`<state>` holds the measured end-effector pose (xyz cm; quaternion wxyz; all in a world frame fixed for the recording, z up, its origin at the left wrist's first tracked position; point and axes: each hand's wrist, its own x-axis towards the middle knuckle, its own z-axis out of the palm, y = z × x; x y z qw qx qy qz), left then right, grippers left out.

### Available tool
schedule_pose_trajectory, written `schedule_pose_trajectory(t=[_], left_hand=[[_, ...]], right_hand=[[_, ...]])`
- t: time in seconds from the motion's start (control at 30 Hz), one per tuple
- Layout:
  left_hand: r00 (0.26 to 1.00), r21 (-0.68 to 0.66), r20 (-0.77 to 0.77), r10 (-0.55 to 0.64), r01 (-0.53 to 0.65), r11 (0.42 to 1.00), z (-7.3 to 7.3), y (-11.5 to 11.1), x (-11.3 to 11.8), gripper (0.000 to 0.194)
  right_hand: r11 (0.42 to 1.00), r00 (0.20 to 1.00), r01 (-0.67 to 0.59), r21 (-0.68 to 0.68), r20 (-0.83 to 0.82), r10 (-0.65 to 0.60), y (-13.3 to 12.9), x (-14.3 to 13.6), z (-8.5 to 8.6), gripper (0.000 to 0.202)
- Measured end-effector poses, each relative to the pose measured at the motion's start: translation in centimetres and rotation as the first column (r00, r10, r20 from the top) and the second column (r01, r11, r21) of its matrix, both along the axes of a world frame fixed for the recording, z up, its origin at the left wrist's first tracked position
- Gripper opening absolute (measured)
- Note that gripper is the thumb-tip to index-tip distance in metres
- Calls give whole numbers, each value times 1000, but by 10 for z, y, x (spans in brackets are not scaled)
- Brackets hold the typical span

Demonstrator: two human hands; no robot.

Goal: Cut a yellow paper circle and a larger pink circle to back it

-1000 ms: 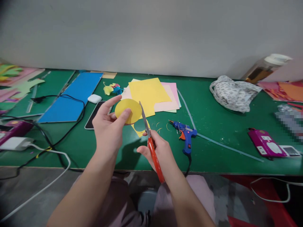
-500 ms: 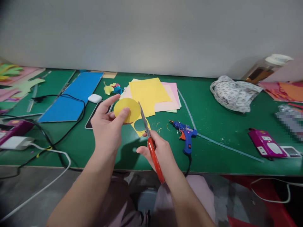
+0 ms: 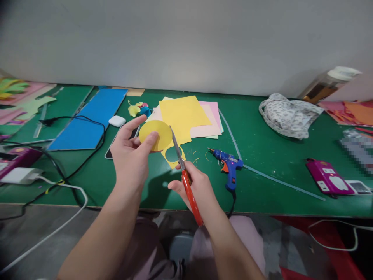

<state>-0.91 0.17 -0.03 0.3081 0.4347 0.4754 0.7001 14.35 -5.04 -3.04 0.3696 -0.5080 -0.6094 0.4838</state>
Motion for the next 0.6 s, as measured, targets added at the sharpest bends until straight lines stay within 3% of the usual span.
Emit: schedule_pose_trajectory(t=[0.6], left_hand=[[1000, 2, 10, 1, -1, 1000, 0, 1, -4, 44]], right_hand=[[999, 999, -27, 17, 35, 27, 0, 1, 1, 70]])
